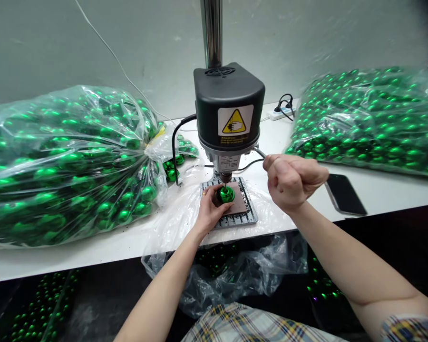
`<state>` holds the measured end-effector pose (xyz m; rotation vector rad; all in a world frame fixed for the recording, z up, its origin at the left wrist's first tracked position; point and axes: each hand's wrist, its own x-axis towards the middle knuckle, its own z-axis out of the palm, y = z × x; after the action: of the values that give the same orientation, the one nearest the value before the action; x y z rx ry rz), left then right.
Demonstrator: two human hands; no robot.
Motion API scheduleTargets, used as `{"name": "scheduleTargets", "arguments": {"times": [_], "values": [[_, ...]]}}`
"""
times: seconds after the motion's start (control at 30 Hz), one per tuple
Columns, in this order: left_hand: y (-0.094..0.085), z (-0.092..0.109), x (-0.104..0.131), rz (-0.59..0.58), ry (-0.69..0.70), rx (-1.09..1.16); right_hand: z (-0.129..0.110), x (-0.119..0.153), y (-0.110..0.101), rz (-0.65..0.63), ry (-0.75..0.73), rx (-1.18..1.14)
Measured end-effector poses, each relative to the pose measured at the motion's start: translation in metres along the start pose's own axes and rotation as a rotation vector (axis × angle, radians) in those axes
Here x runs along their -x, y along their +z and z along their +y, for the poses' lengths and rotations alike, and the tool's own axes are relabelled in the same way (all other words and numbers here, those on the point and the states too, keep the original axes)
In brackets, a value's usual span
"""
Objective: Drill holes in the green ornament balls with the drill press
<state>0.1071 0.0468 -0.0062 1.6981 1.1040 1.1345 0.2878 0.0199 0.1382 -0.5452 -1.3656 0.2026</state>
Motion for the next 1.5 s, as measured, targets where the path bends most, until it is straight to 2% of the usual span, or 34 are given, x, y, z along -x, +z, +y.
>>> {"name": "scheduleTargets", "arguments": {"times": [0.2,0.33,0.47,0.57,0.63,0.67,0.7,0.73,0.8,0.83,0.87,0.93,1.0,1.03,1.07,1.1,1.17,1.23,1.27,1.33,1.4,1.47,1.5], "values": [[0.001,-0.002,0.0,0.006,0.017,-0.004,0.014,0.008,0.001,0.076,-0.183,0.007],[0.001,-0.003,0.0,0.007,0.01,0.004,0.022,0.012,0.001,0.053,-0.296,-0.084],[0.002,-0.001,0.001,0.012,-0.01,0.034,0.023,0.018,-0.001,-0.033,-0.357,-0.132],[0.003,0.0,-0.001,0.027,-0.024,0.06,0.014,0.009,0.003,0.023,-0.246,-0.15],[0.003,0.004,-0.002,0.034,-0.035,0.078,0.004,-0.011,0.008,0.125,-0.124,-0.175],[0.003,0.008,-0.001,0.044,-0.04,0.079,-0.001,-0.024,0.012,0.138,-0.089,-0.188],[0.002,0.013,0.002,0.067,-0.044,0.059,-0.005,-0.038,0.015,0.151,-0.039,-0.196],[0.0,0.019,0.007,0.102,-0.04,0.017,-0.009,-0.052,0.018,0.167,0.072,-0.23],[-0.005,0.034,0.028,0.147,0.005,-0.104,-0.012,-0.074,0.023,0.171,0.23,-0.27],[-0.008,0.04,0.042,0.121,0.049,-0.175,-0.012,-0.081,0.024,0.168,0.279,-0.278],[-0.012,0.046,0.06,0.038,0.105,-0.231,-0.011,-0.085,0.025,0.166,0.305,-0.282],[-0.019,0.052,0.096,-0.261,0.233,-0.377,-0.009,-0.086,0.024,0.167,0.316,-0.287],[-0.029,0.051,0.126,-0.444,0.353,-0.592,-0.007,-0.084,0.023,0.171,0.304,-0.29],[-0.036,0.049,0.134,-0.472,0.403,-0.664,-0.006,-0.082,0.023,0.171,0.297,-0.288],[-0.044,0.046,0.136,-0.448,0.435,-0.689,-0.006,-0.081,0.023,0.17,0.289,-0.285],[-0.054,0.043,0.132,-0.374,0.443,-0.67,-0.007,-0.08,0.023,0.168,0.281,-0.28],[-0.078,0.038,0.104,-0.112,0.387,-0.572,-0.007,-0.079,0.023,0.167,0.272,-0.271],[-0.103,0.034,0.055,0.204,0.27,-0.561,-0.008,-0.08,0.024,0.172,0.263,-0.267],[-0.114,0.032,0.027,0.252,0.212,-0.603,-0.008,-0.08,0.024,0.174,0.258,-0.267],[-0.13,0.028,-0.028,0.209,0.116,-0.754,-0.007,-0.08,0.024,0.173,0.252,-0.273],[-0.136,0.022,-0.072,0.022,0.035,-0.923,-0.006,-0.08,0.024,0.167,0.258,-0.287],[-0.133,0.016,-0.099,-0.119,-0.021,-1.011,-0.005,-0.08,0.024,0.176,0.263,-0.307],[-0.131,0.014,-0.108,-0.152,-0.042,-1.03,-0.005,-0.08,0.024,0.178,0.263,-0.314]]}}
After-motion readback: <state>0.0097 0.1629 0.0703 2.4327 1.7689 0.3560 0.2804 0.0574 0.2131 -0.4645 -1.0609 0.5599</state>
